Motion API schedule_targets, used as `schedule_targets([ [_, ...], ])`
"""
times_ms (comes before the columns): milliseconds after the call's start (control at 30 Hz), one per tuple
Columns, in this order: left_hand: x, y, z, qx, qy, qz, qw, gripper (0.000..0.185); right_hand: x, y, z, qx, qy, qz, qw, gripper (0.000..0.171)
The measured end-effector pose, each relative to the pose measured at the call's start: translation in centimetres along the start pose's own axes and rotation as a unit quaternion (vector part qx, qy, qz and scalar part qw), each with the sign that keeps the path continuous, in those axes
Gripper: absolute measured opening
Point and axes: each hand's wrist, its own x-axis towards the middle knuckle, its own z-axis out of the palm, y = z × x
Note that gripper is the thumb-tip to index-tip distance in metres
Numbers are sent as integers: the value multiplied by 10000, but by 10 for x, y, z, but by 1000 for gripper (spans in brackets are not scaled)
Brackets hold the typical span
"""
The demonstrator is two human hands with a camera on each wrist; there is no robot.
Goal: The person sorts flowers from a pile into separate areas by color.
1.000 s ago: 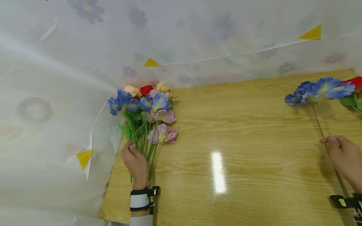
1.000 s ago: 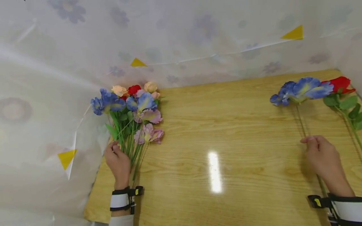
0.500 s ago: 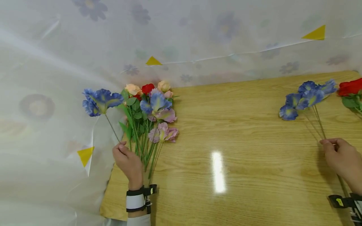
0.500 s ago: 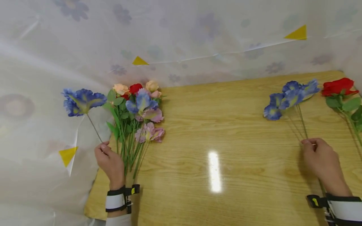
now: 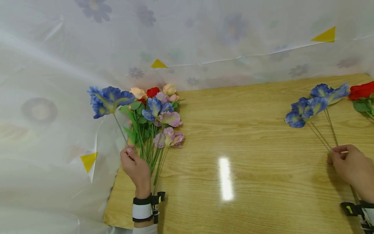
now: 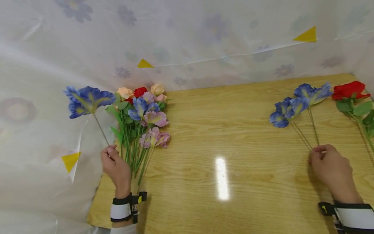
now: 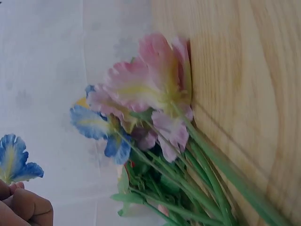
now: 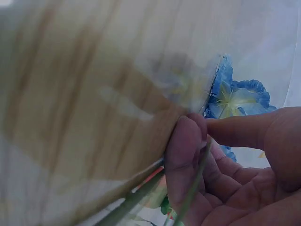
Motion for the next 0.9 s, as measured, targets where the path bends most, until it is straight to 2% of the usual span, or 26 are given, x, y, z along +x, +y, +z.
schedule_targets([
  [200,-8,16,11,-296,-189,117,9993,26,-2,-4,-1,-276,187,-43,9994,31],
  [433,-22,63,18,-899,-198,405,9949,22,-3,-9,-1,-465,480,-418,9969,23],
  [533,-27,73,23,-1140,-329,587,9912,22,-3,-14,0,-440,749,-602,9944,22],
  [700,-36,78,32,-1353,-743,740,9852,20,-9,-31,-4,-327,886,-815,9922,26],
  [900,-42,72,38,-1493,-980,821,9805,21,-20,-62,-4,75,1043,-1825,9776,23],
])
